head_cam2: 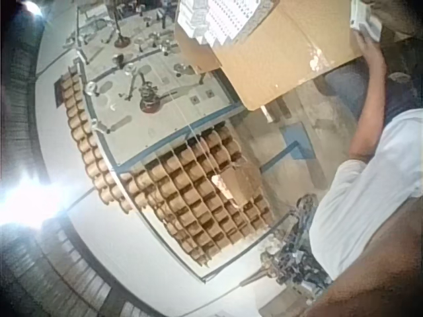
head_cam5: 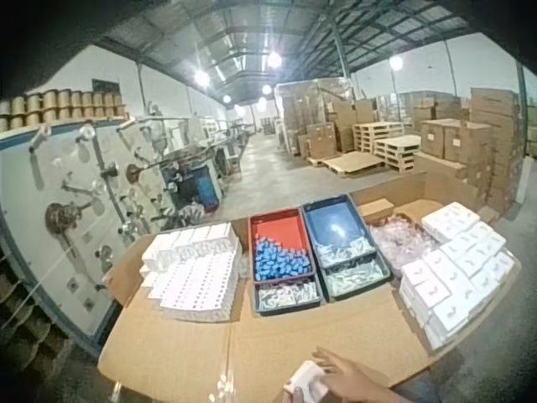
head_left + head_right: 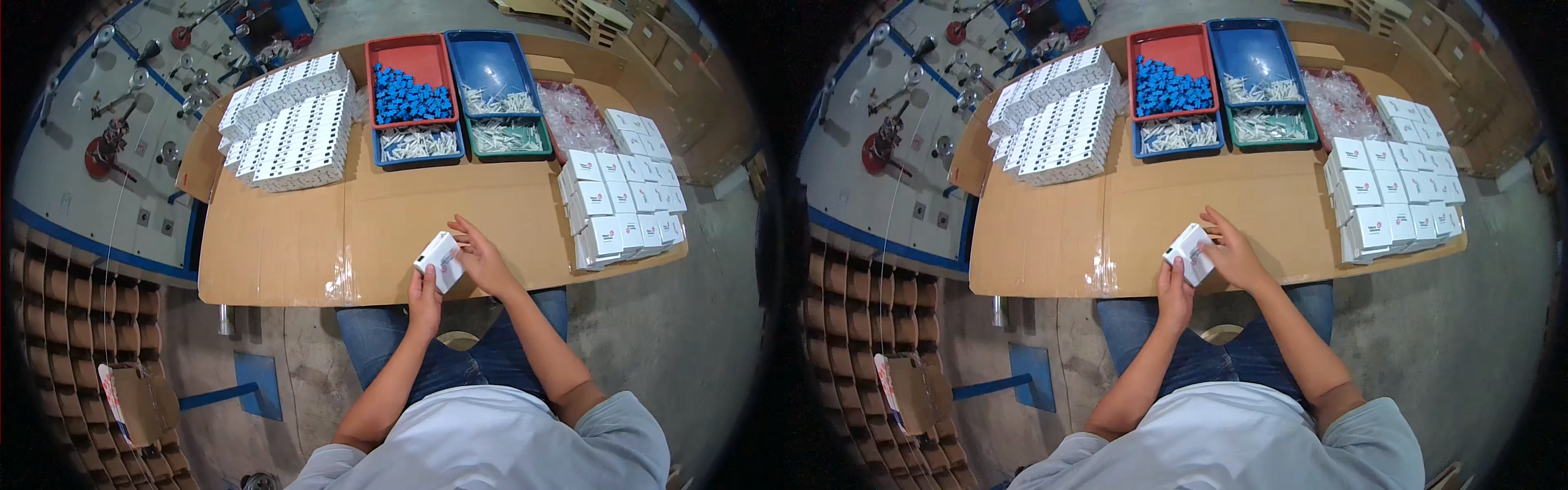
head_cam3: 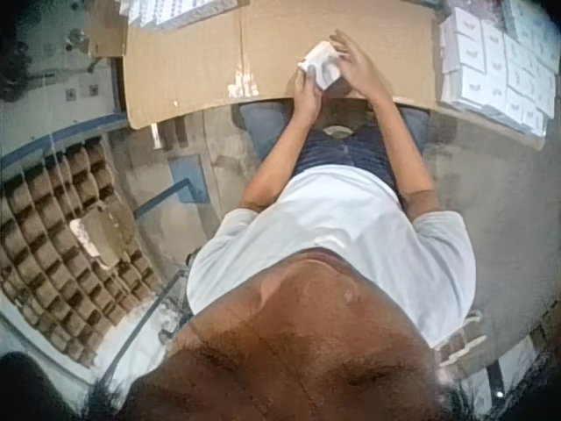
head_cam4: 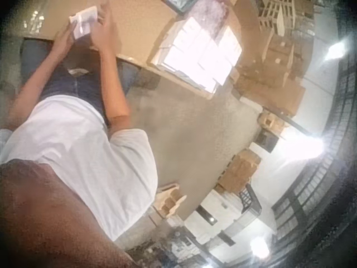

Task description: Packaging small plastic components into cardboard boxes at a factory workbench.

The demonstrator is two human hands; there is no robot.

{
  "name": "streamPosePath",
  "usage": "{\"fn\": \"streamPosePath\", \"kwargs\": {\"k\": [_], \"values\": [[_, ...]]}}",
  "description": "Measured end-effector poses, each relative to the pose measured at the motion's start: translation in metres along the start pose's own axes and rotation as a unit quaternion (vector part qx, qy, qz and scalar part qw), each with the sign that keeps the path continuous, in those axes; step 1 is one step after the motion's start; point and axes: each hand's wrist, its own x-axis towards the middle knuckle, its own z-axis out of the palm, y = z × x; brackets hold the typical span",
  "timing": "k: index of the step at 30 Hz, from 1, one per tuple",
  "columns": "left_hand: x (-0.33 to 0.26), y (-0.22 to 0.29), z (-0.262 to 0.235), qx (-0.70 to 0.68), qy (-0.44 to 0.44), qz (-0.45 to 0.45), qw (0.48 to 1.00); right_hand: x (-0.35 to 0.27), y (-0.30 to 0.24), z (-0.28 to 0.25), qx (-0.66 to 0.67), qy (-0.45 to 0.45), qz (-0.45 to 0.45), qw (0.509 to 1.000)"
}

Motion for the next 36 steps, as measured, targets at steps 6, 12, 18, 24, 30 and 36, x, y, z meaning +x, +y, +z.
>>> {"fn": "streamPosePath", "kwargs": {"k": [6,12,18,24,30,36], "values": [[-0.040,0.008,0.030,0.211,-0.110,0.085,0.968,0.004,-0.024,0.004,-0.019,0.207,0.071,0.976],[-0.057,0.015,0.049,0.247,-0.162,0.213,0.931,-0.005,-0.048,0.006,0.027,0.255,-0.012,0.966],[-0.046,-0.007,0.036,0.256,-0.107,0.147,0.949,0.001,-0.010,-0.001,-0.033,0.278,0.011,0.960],[-0.031,-0.002,0.040,0.182,-0.024,0.091,0.979,0.006,0.010,-0.012,0.010,0.204,0.074,0.976],[-0.013,0.024,0.031,-0.057,0.097,0.012,0.994,-0.009,0.011,-0.027,0.092,-0.031,0.241,0.966],[-0.007,0.032,0.002,0.049,0.071,-0.015,0.996,-0.007,0.018,-0.028,0.057,-0.085,0.260,0.960]]}}
